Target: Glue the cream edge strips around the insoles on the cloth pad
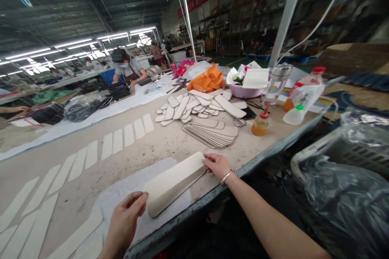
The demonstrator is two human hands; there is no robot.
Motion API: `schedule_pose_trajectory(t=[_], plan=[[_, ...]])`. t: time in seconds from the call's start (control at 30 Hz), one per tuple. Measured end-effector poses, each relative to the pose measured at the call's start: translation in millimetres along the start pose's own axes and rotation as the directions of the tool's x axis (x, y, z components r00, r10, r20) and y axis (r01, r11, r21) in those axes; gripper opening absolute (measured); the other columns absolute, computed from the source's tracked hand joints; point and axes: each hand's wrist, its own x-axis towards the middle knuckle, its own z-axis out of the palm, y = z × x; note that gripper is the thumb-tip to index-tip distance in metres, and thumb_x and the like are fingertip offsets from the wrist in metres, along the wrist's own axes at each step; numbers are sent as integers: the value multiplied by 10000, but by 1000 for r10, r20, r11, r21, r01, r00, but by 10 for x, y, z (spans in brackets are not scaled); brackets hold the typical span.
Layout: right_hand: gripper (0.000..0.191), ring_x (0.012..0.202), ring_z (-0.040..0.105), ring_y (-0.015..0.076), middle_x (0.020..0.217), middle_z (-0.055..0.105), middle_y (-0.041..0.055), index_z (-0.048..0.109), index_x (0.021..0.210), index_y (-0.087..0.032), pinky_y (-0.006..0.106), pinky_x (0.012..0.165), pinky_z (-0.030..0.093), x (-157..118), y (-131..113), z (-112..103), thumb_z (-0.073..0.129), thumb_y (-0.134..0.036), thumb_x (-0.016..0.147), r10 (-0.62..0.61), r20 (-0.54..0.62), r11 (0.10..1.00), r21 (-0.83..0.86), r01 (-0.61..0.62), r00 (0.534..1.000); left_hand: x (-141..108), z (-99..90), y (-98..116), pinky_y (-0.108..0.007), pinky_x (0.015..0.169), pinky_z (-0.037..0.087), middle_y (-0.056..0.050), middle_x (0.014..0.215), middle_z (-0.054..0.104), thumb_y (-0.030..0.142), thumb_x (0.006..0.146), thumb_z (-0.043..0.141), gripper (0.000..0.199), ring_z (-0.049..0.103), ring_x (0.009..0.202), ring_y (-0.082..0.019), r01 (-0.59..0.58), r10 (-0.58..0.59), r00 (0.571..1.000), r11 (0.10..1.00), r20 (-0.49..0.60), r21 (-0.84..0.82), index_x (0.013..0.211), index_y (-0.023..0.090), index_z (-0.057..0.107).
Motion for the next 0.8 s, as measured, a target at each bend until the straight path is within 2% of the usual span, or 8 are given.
schedule_pose_trajectory(t=[0.1, 0.27, 0.4, 0.53, 0.8], plan=[[290, 547, 558, 119, 555, 588, -44, 631, 932, -192, 241, 590, 432, -25, 9, 20, 621, -239, 646, -58, -3, 980, -189, 56, 998, -33, -81, -146, -195, 438, 295, 52, 504, 463, 472, 617, 665, 336, 392, 461, -79, -19, 21, 1000, 948, -1, 317, 691, 150, 603], [342, 606, 562, 130, 585, 611, -48, 585, 972, -199, 248, 641, 384, -31, 18, 59, 637, -201, 634, -104, 15, 908, -406, 102, 994, 44, -184, -300, -226, 557, 361, 16, 588, 579, 536, 664, 575, 369, 513, 606, -148, -107, 82, 994, 796, 70, 596, 611, 172, 604], [301, 630, 573, 140, 595, 619, -43, 575, 939, -208, 247, 638, 371, -6, 5, 81, 636, -226, 645, -87, 18, 861, -501, 85, 996, 150, -217, -390, -242, 601, 377, 12, 612, 617, 524, 704, 521, 356, 555, 642, -171, -147, 59, 987, 688, 148, 711, 647, 189, 628], [257, 646, 583, 145, 601, 625, -39, 571, 896, -211, 248, 642, 371, 22, -5, 91, 629, -256, 650, -65, 15, 831, -553, 62, 998, 187, -202, -392, -250, 594, 369, 7, 609, 627, 492, 722, 490, 339, 569, 634, -175, -153, 26, 985, 599, 172, 786, 655, 191, 631], [253, 658, 593, 148, 617, 629, -45, 557, 901, -226, 256, 630, 367, 24, 19, 84, 600, -337, 678, -49, 54, 778, -624, 73, 997, 160, -156, -310, -237, 595, 353, -15, 642, 643, 394, 743, 467, 289, 569, 632, -151, -188, 44, 980, 509, 193, 840, 662, 172, 632]])
